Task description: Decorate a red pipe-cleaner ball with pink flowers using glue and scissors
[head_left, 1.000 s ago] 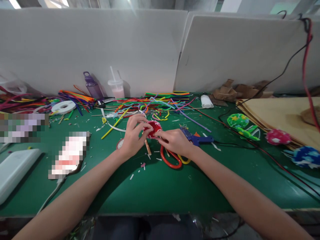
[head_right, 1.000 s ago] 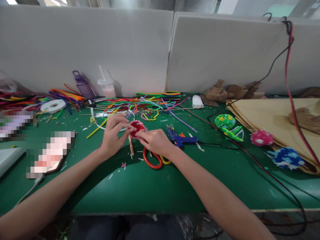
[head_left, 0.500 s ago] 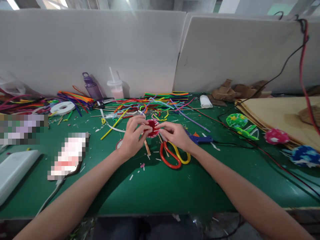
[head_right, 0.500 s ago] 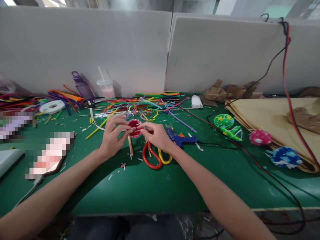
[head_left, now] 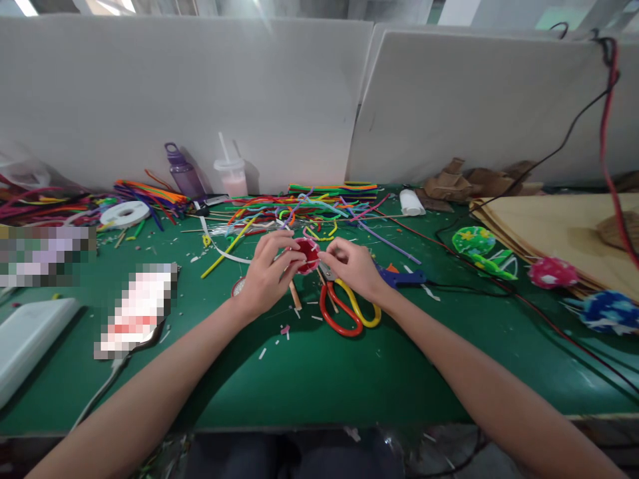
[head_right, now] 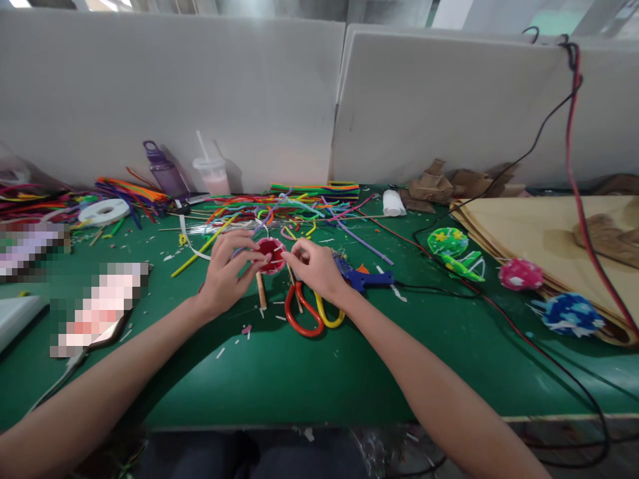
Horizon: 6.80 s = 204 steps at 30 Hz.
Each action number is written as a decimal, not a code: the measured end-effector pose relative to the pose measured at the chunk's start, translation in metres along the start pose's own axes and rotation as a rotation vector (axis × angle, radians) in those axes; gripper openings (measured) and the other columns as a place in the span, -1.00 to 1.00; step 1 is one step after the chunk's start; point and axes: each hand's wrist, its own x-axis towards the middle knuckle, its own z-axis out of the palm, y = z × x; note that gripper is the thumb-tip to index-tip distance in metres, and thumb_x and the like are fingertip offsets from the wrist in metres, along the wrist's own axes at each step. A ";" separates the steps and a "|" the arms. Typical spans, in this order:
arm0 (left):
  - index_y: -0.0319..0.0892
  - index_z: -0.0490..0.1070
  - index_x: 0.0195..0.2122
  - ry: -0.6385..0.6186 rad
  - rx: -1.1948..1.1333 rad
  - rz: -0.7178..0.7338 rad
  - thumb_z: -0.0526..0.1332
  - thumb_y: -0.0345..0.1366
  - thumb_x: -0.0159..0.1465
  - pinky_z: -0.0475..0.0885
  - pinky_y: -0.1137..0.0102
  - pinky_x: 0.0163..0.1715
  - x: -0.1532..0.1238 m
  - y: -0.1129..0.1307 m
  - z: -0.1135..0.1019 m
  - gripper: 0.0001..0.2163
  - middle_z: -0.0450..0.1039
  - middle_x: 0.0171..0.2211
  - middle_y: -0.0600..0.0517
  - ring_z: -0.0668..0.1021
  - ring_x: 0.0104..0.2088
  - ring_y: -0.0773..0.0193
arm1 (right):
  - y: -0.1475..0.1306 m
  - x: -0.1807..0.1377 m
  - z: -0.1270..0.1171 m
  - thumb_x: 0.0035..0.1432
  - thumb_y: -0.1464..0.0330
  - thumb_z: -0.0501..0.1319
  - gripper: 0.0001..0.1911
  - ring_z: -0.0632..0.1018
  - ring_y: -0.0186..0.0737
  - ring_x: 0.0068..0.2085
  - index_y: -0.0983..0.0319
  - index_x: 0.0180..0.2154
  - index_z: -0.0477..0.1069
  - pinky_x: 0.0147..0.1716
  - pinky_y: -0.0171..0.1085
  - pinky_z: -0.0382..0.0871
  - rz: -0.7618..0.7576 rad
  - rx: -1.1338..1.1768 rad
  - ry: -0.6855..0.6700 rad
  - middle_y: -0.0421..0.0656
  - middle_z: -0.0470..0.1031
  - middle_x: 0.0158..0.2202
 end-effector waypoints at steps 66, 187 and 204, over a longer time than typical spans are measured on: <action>-0.08 0.43 -0.19 -0.056 0.078 0.260 0.19 -0.40 0.28 0.49 0.32 -0.05 0.002 0.014 -0.004 -0.89 0.47 -0.24 0.04 0.51 -0.03 0.23 | -0.004 -0.004 0.000 0.19 0.27 0.05 -0.72 0.37 -0.31 -0.53 0.23 -0.47 0.39 -0.51 -0.29 -0.08 -0.085 -0.729 -0.032 -0.16 0.50 -0.54; -0.16 0.50 -0.48 -0.226 -0.148 -0.403 0.23 -0.33 0.23 0.35 0.09 0.01 -0.008 -0.010 0.011 -0.85 0.52 -0.13 -0.06 0.47 -0.05 0.10 | 0.006 -0.008 0.008 0.17 0.33 0.05 -0.77 0.37 -0.32 -0.54 0.24 -0.49 0.36 -0.51 -0.28 -0.07 -0.248 -0.745 0.081 -0.17 0.48 -0.55; -0.17 0.42 -0.51 -0.150 -0.205 -0.531 0.26 -0.37 0.16 0.39 0.17 -0.04 -0.006 -0.007 0.009 -0.89 0.53 -0.17 -0.04 0.52 -0.10 0.15 | 0.002 -0.007 0.005 0.20 0.22 0.07 -0.72 0.35 -0.33 -0.55 0.22 -0.46 0.35 -0.53 -0.31 -0.04 -0.268 -0.661 0.030 -0.21 0.41 -0.58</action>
